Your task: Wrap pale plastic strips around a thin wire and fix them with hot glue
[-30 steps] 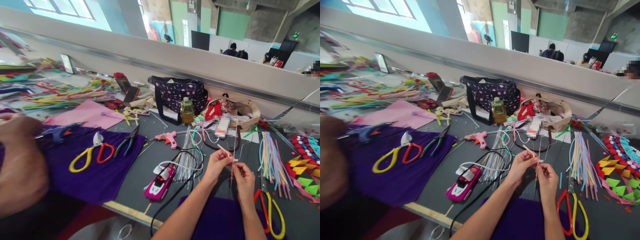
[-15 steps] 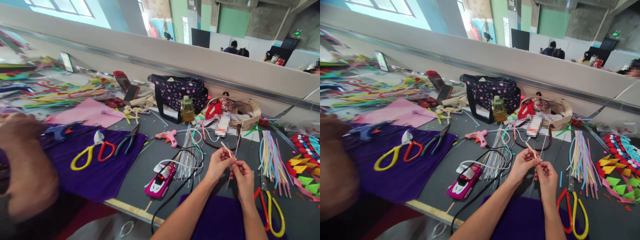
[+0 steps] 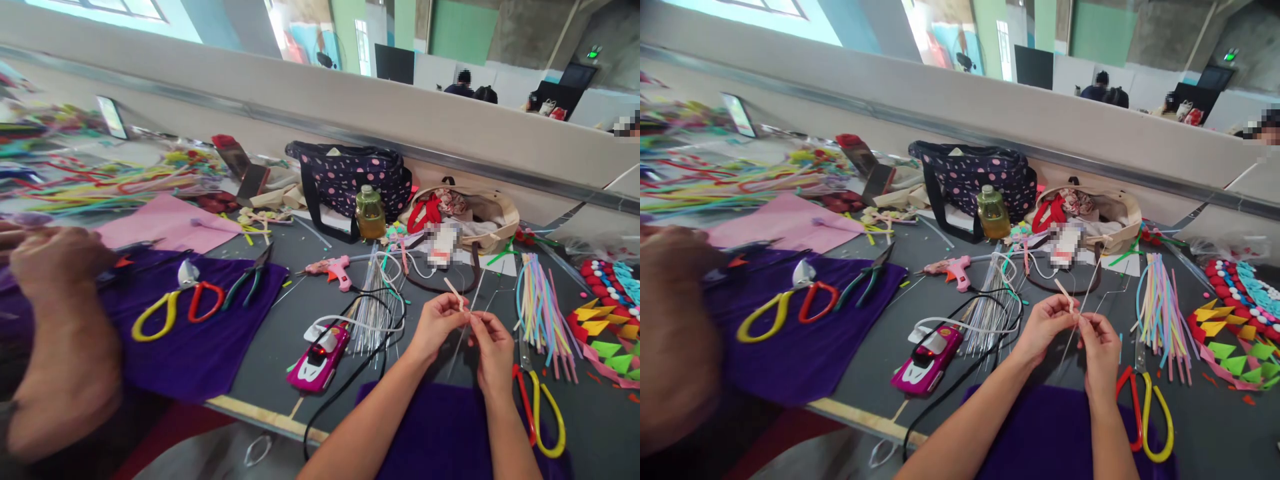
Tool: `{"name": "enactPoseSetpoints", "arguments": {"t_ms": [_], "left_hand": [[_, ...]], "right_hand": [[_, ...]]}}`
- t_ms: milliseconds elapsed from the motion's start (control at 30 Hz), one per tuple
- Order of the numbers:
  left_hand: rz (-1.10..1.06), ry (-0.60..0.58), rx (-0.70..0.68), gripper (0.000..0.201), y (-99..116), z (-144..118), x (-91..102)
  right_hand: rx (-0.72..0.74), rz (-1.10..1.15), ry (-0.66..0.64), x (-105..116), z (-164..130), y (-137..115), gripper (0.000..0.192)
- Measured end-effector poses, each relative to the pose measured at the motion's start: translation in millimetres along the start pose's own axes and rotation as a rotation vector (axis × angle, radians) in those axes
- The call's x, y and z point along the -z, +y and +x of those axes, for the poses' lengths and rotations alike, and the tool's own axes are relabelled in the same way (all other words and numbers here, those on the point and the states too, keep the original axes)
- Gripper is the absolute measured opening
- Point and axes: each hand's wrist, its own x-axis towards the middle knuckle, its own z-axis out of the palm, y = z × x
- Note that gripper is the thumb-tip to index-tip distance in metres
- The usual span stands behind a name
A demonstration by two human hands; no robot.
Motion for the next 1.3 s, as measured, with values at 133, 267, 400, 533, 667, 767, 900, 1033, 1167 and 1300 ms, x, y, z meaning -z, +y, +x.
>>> {"name": "enactPoseSetpoints", "arguments": {"t_ms": [133,267,400,533,667,767,900,1033,1167,1300], "left_hand": [[0.051,-0.014,-0.021,0.033,-3.1,0.3,-0.3],[0.096,-0.024,-0.044,0.035,-4.9,1.1,-0.4],[0.115,-0.029,-0.030,0.036,-6.8,1.3,-0.6],[0.138,-0.040,-0.019,0.035,-7.0,0.6,-0.7],[0.111,-0.100,0.037,0.037,-1.9,-1.2,-0.2],[0.074,-0.138,0.079,0.036,2.1,-1.6,0.6],[0.093,-0.066,0.059,0.035,1.7,0.2,2.4],[0.116,0.011,0.015,0.032,-1.3,1.8,3.8],[0.131,0.050,0.004,0.027,-1.6,1.8,3.3],[0.137,0.087,-0.006,0.026,-0.7,1.6,2.7]], "right_hand": [[0.039,-0.075,0.005,4.1,2.2,0.8,0.025],[0.014,-0.072,-0.008,6.8,4.0,-1.0,0.026],[-0.038,-0.042,-0.041,8.7,5.1,-2.2,0.028],[-0.037,-0.035,-0.049,10.2,5.3,-2.7,0.027],[-0.013,-0.016,-0.054,11.4,4.7,-3.4,0.023],[0.002,-0.018,-0.053,12.1,4.3,-3.4,0.022],[0.013,-0.064,-0.066,12.3,4.1,-2.4,0.026],[-0.031,-0.077,-0.094,12.2,4.2,-2.7,0.027],[-0.061,-0.077,-0.134,13.5,4.7,-5.8,0.027],[-0.049,-0.150,-0.180,15.2,5.6,-8.3,0.029]]}}
